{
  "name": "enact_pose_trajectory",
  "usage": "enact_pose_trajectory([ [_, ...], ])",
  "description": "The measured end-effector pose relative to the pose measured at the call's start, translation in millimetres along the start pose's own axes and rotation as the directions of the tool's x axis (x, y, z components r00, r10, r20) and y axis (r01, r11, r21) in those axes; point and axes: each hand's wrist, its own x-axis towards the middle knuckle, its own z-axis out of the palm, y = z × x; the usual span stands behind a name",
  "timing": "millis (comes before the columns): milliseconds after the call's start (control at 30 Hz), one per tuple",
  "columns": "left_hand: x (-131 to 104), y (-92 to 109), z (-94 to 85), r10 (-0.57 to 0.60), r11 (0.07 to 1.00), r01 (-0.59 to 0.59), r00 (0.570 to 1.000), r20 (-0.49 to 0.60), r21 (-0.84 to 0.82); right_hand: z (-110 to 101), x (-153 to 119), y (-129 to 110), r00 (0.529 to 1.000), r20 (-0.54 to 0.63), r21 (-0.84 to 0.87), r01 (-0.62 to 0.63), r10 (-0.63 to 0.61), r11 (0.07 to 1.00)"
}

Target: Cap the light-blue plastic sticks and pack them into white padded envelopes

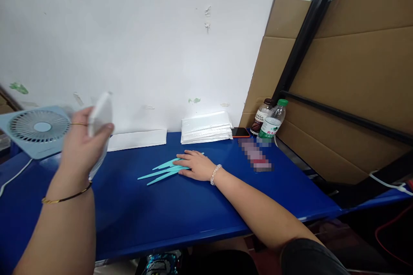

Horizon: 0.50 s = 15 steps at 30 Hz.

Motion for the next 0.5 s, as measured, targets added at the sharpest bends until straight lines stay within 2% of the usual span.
enact_pose_trajectory([
  [33, 4, -11, 6.8, 0.001, 0.976, -0.016, 0.998, 0.069, 0.219, 0, -2, 0, 1.000, 0.007, -0.003, 0.011, -0.011, 1.000],
  [100, 8, -34, 22.3, -0.090, 0.881, -0.058, 0.953, 0.288, 0.470, -1, -10, -1, 1.000, 0.009, -0.006, 0.022, -0.022, 1.000],
  [167, 9, -54, 36.1, -0.225, 0.816, -0.098, 0.853, 0.470, 0.569, -2, -21, -3, 1.000, 0.008, 0.001, 0.026, -0.026, 1.000],
  [200, 8, -62, 41.0, -0.287, 0.800, -0.120, 0.784, 0.550, 0.588, -3, -27, -5, 1.000, 0.010, 0.007, 0.025, -0.025, 1.000],
  [233, 6, -67, 44.5, -0.327, 0.797, -0.134, 0.724, 0.608, 0.588, -4, -32, -7, 1.000, 0.018, 0.014, 0.025, -0.025, 1.000],
  [267, 4, -70, 46.7, -0.338, 0.807, -0.135, 0.692, 0.638, 0.575, -6, -36, -9, 0.999, 0.026, 0.023, 0.024, -0.025, 0.999],
  [300, 1, -70, 48.3, -0.324, 0.830, -0.125, 0.686, 0.652, 0.544, -8, -38, -9, 1.000, 0.023, 0.034, 0.020, -0.021, 0.999],
  [333, -2, -67, 50.0, -0.286, 0.867, -0.100, 0.702, 0.653, 0.488, -11, -40, -9, 1.000, 0.001, 0.050, 0.010, -0.010, 0.999],
  [400, -10, -58, 56.0, -0.187, 0.954, -0.018, 0.743, 0.643, 0.299, -17, -39, -3, 0.993, -0.107, 0.103, -0.032, 0.043, 0.994],
  [433, -15, -52, 61.0, -0.140, 0.984, 0.033, 0.750, 0.646, 0.175, -20, -39, 3, 0.980, -0.177, 0.136, -0.061, 0.085, 0.989],
  [500, -27, -42, 75.0, -0.056, 0.994, 0.106, 0.727, 0.684, -0.032, -24, -38, 18, 0.942, -0.281, 0.196, -0.129, 0.182, 0.972],
])
